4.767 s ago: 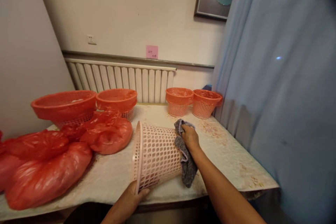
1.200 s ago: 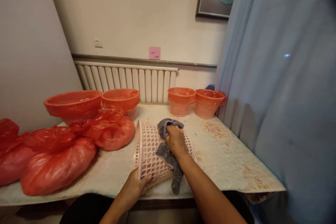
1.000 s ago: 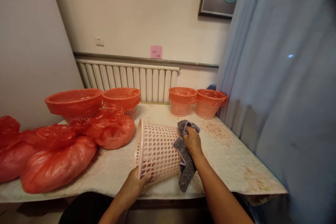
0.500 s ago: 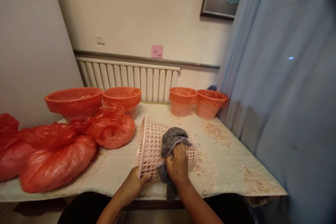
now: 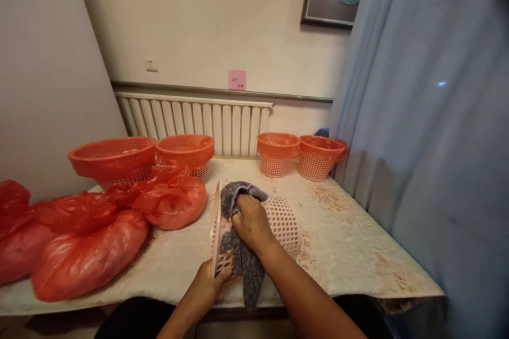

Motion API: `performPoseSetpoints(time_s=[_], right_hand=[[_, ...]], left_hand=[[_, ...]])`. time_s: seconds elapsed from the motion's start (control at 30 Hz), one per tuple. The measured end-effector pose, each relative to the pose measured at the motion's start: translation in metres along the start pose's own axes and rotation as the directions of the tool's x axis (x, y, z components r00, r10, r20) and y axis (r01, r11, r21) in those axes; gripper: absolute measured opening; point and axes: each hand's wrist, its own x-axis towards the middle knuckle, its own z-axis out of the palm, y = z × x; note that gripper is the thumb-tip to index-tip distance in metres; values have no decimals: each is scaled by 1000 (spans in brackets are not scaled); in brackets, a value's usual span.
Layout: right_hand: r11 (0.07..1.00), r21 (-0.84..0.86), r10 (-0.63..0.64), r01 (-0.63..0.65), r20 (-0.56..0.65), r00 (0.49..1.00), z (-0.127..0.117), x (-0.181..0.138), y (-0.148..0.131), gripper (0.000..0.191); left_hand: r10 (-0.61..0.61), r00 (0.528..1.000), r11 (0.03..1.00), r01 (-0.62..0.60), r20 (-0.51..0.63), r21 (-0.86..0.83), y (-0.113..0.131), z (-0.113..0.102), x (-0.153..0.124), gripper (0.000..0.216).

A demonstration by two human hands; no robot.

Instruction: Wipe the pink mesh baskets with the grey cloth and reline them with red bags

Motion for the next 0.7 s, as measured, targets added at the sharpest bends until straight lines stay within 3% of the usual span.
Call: performPoseSetpoints(time_s=[0.17, 0.37, 0.47, 0.57, 0.7], right_hand=[[983, -36, 180, -180, 24, 983, -17, -1, 51, 13], [912, -109, 393, -396, -50, 918, -45, -25, 116, 14], [896, -117, 421, -429, -89, 903, -48, -38, 123, 18], [892, -122, 423, -436, -118, 899, -44, -46, 118, 21], [887, -127, 427, -444, -141, 893, -40, -53, 113, 20]], left_hand=[[-12, 998, 994, 20, -68, 106, -9, 0, -6, 38], [13, 999, 990, -7, -44, 140, -22, -2, -10, 33], [5, 1000, 991, -2, -21, 134, -24, -4, -11, 33], [2, 1000, 997, -1, -12, 77, -11, -3, -10, 36], [-38, 988, 999, 33, -149, -35, 26, 2, -1, 47]])
